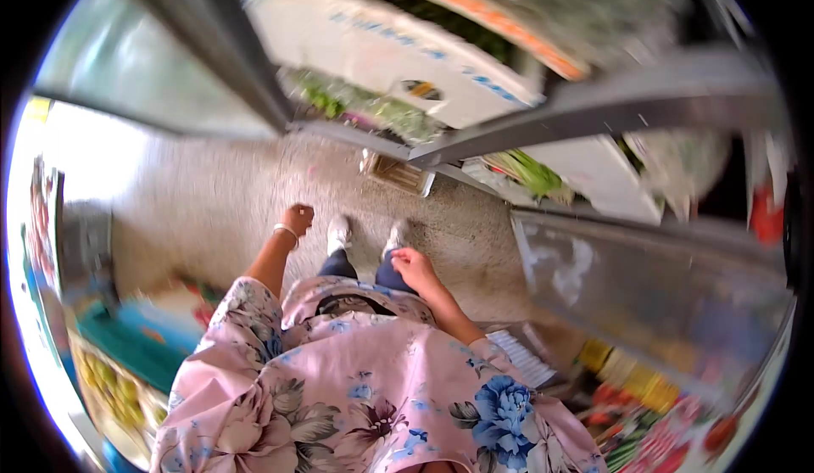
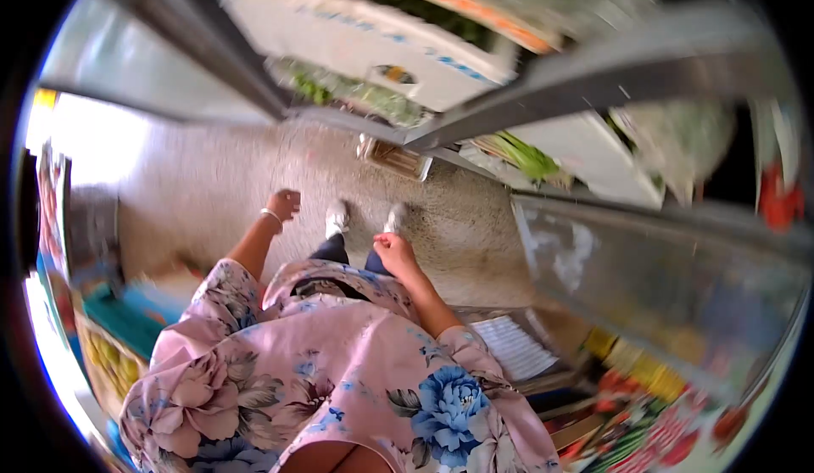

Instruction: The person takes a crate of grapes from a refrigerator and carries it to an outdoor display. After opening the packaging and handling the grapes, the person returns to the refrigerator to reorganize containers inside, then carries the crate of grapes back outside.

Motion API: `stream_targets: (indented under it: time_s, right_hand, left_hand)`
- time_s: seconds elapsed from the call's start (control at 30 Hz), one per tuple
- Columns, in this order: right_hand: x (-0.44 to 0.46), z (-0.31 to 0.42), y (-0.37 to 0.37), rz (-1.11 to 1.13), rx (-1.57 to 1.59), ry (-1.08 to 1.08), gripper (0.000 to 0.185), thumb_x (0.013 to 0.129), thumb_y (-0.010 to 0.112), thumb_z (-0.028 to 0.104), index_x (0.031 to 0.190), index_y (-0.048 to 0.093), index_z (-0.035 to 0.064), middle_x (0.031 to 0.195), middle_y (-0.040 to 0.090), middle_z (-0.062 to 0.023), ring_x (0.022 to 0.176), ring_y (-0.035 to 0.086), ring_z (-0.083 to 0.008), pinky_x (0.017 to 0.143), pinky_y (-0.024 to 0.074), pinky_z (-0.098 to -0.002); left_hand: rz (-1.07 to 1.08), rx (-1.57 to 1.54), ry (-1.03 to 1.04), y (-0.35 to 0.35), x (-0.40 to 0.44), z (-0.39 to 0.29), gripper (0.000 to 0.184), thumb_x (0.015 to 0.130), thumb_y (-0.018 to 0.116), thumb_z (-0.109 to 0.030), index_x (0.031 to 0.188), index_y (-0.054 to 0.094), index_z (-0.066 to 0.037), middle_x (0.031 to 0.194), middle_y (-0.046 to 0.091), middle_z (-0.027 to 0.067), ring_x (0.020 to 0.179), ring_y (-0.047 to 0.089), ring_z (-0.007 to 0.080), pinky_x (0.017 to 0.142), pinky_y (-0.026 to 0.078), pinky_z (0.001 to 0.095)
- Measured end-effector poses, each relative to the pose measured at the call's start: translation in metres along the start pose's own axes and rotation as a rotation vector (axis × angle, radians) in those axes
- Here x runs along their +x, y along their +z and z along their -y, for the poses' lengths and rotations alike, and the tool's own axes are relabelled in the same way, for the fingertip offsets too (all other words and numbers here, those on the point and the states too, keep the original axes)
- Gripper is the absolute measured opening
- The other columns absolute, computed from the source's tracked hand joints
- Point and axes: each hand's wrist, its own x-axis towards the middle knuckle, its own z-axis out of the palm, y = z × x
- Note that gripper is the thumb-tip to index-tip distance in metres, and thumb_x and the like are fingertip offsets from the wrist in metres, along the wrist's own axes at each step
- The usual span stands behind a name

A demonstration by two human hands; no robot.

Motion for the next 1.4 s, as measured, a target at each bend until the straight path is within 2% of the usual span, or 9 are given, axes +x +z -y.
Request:
stream_targets:
  time_s: [0.17, 0.23, 0.33, 0.37, 0.53, 0.67, 0.83, 1.03, 1.4]
  right_hand:
    - [0.069, -0.011, -0.034, 0.246, -0.253, 0.078, 0.026, 0.076, 0.056, 0.017, 0.099, 0.058, 0.0052, 0.079, 0.063, -0.0104, 0.072, 0.061, -0.0194, 0.066, 0.0475, -0.0305]
    - [0.108, -0.006, -0.041, 0.211, -0.534, -0.028, 0.028, 0.075, 0.054, 0.017, 0.101, 0.056, 0.0069, 0.08, 0.062, -0.0118, 0.074, 0.061, -0.0254, 0.068, 0.0475, -0.0341]
    - [0.179, -0.005, -0.047, 0.169, -0.782, -0.139, 0.032, 0.075, 0.053, 0.017, 0.105, 0.054, 0.0066, 0.086, 0.061, -0.0137, 0.082, 0.058, -0.0322, 0.074, 0.0461, -0.0386]
    - [0.197, -0.002, -0.048, 0.174, -0.782, -0.141, 0.033, 0.075, 0.053, 0.017, 0.106, 0.053, 0.0061, 0.09, 0.06, -0.0141, 0.086, 0.057, -0.0313, 0.076, 0.0451, -0.039]
    - [0.284, 0.009, -0.027, 0.151, -1.192, -0.249, 0.039, 0.074, 0.053, 0.013, 0.112, 0.048, 0.0029, 0.113, 0.048, -0.022, 0.102, 0.047, -0.0355, 0.087, 0.0386, -0.0405]
    - [0.36, -0.016, -0.031, -0.363, -1.396, -0.566, 0.054, 0.073, 0.054, 0.017, 0.118, 0.036, -0.0071, 0.122, 0.04, -0.0262, 0.111, 0.041, -0.0407, 0.094, 0.0348, -0.041]
    - [0.425, 0.012, -0.04, -0.714, -1.19, 0.243, 0.067, 0.066, 0.058, 0.024, 0.12, 0.036, -0.0082, 0.115, 0.047, -0.0277, 0.106, 0.048, -0.0383, 0.092, 0.0375, -0.0413]
    - [0.444, 0.013, -0.04, -0.707, -1.208, 0.075, 0.068, 0.069, 0.053, 0.051, 0.1, 0.054, -0.0093, 0.102, 0.056, -0.0256, 0.092, 0.055, -0.0383, 0.083, 0.0426, -0.0418]
    - [0.476, 0.013, -0.039, -0.905, -0.682, 0.119, 0.06, 0.076, 0.06, 0.039, 0.095, 0.051, -0.0171, 0.102, 0.055, -0.0277, 0.092, 0.056, -0.0349, 0.08, 0.045, -0.0363]
  left_hand:
    - [-0.324, -0.2, -0.012, 0.032, -0.075, 0.034, 0.026, 0.079, 0.054, -0.018, 0.1, 0.058, -0.004, 0.076, 0.059, 0.0036, 0.062, 0.055, 0.0112, 0.049, 0.043, 0.0251]
    - [-0.429, -0.131, -0.028, 0.055, -0.085, 0.07, 0.027, 0.076, 0.055, -0.02, 0.096, 0.059, -0.002, 0.077, 0.063, 0.0119, 0.067, 0.06, 0.0194, 0.063, 0.047, 0.0296]
    - [-0.386, -0.105, -0.156, 0.105, -0.092, 0.12, 0.031, 0.077, 0.054, -0.022, 0.1, 0.057, -0.002, 0.084, 0.062, 0.0167, 0.077, 0.06, 0.0285, 0.071, 0.047, 0.0336]
    - [-0.292, -0.024, -0.212, 0.117, -0.092, 0.136, 0.035, 0.078, 0.056, -0.025, 0.107, 0.054, -0.006, 0.101, 0.058, 0.0164, 0.091, 0.057, 0.0292, 0.078, 0.045, 0.0362]
    - [-0.183, 0.258, -0.354, 0.143, -0.092, 0.137, 0.047, 0.075, 0.061, -0.029, 0.117, 0.047, -0.012, 0.124, 0.041, 0.0127, 0.111, 0.043, 0.0294, 0.091, 0.037, 0.0404]
    - [-0.257, 0.29, -0.254, 0.144, -0.069, 0.15, 0.042, 0.077, 0.057, -0.028, 0.116, 0.049, -0.012, 0.123, 0.042, 0.0112, 0.116, 0.037, 0.0275, 0.095, 0.031, 0.042]
    - [-0.315, 0.245, -0.372, 0.153, -0.042, 0.147, 0.029, 0.077, 0.053, -0.022, 0.104, 0.055, -0.011, 0.118, 0.047, 0.0076, 0.115, 0.039, 0.0266, 0.089, 0.034, 0.0438]
    - [-0.4, 0.264, -0.358, 0.178, -0.033, 0.136, 0.027, 0.073, 0.056, -0.024, 0.096, 0.057, -0.01, 0.112, 0.052, 0.0072, 0.111, 0.042, 0.0276, 0.09, 0.032, 0.0422]
    - [-0.459, 0.222, -0.295, 0.159, -0.029, 0.141, 0.024, 0.072, 0.057, -0.022, 0.091, 0.059, -0.008, 0.107, 0.054, 0.0077, 0.108, 0.045, 0.028, 0.088, 0.032, 0.0409]
